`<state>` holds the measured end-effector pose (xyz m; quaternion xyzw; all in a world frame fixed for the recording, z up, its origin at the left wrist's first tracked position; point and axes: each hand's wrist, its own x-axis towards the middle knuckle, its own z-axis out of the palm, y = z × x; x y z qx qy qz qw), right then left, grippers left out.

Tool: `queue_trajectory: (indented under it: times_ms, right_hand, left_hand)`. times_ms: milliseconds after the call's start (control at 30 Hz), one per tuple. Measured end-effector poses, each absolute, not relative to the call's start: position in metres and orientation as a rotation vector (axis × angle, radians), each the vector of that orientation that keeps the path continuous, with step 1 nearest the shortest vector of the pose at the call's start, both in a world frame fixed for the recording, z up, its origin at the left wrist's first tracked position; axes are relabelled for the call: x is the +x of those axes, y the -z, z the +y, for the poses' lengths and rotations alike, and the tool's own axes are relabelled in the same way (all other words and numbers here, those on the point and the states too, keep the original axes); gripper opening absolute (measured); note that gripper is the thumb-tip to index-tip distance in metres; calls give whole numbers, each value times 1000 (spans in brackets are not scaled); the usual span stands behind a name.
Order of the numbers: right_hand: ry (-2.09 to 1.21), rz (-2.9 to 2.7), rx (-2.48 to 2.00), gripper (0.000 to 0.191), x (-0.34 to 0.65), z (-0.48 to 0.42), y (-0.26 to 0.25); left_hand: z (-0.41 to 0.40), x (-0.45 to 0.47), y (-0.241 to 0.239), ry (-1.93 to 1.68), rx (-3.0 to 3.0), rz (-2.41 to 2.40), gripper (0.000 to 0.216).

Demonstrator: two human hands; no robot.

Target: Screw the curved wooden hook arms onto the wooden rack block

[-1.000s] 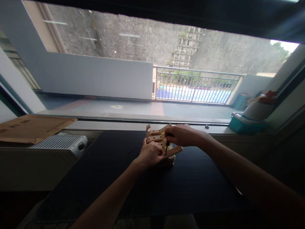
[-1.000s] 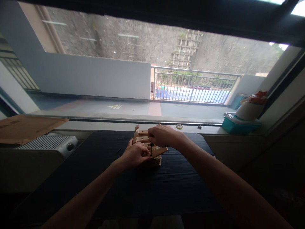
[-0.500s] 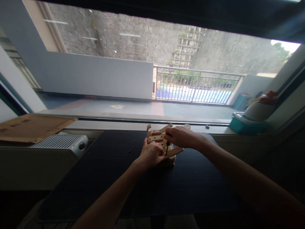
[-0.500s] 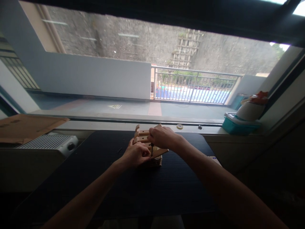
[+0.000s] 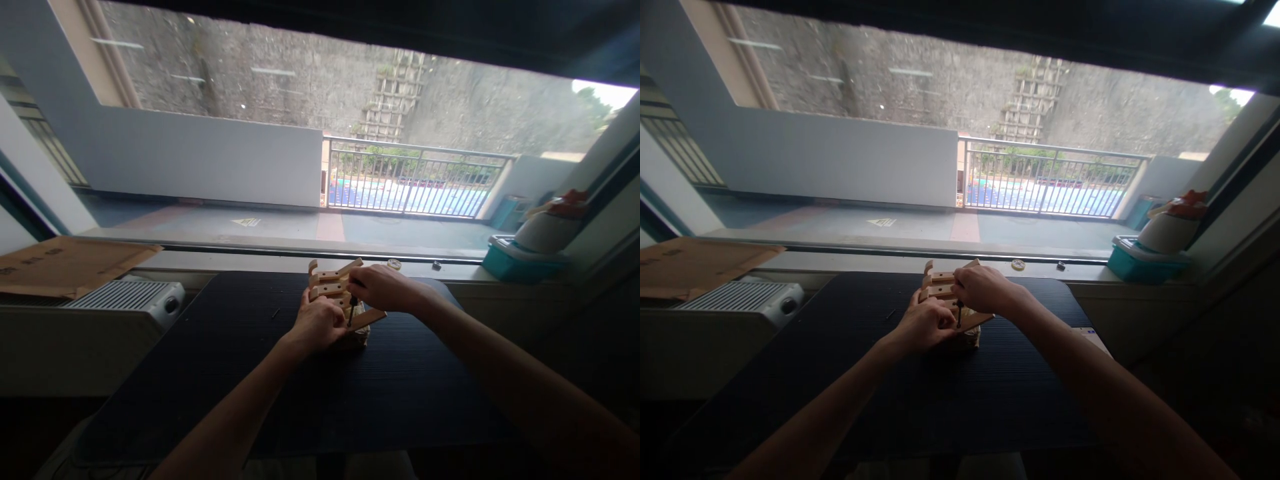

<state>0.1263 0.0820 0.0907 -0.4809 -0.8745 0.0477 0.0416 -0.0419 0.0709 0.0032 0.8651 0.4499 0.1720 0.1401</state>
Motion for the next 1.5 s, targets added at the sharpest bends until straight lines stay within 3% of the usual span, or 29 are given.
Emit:
queue_trajectory:
  times_ms: [233, 633, 800, 1267, 1500]
  right_hand:
    - [-266, -2828, -1326, 19, 132, 79, -112]
    - [-222, -2729, -1418, 29, 128, 86, -98]
    - [-378, -2817, -1420, 20, 130, 83, -109]
    - [-51, -2651, -1511, 26, 125, 71, -85]
    - [-11, -2646, -1476, 19, 118, 62, -91]
  left_hand:
    - [75, -43, 3, -540, 2490, 1245, 22]
    - [74, -44, 4, -546, 2480, 1267, 20]
    - [75, -45, 2, -546, 2486, 1229, 21]
    - [70, -40, -8, -454, 2484, 1300, 24]
    - [72, -39, -11, -426, 2480, 1298, 21]
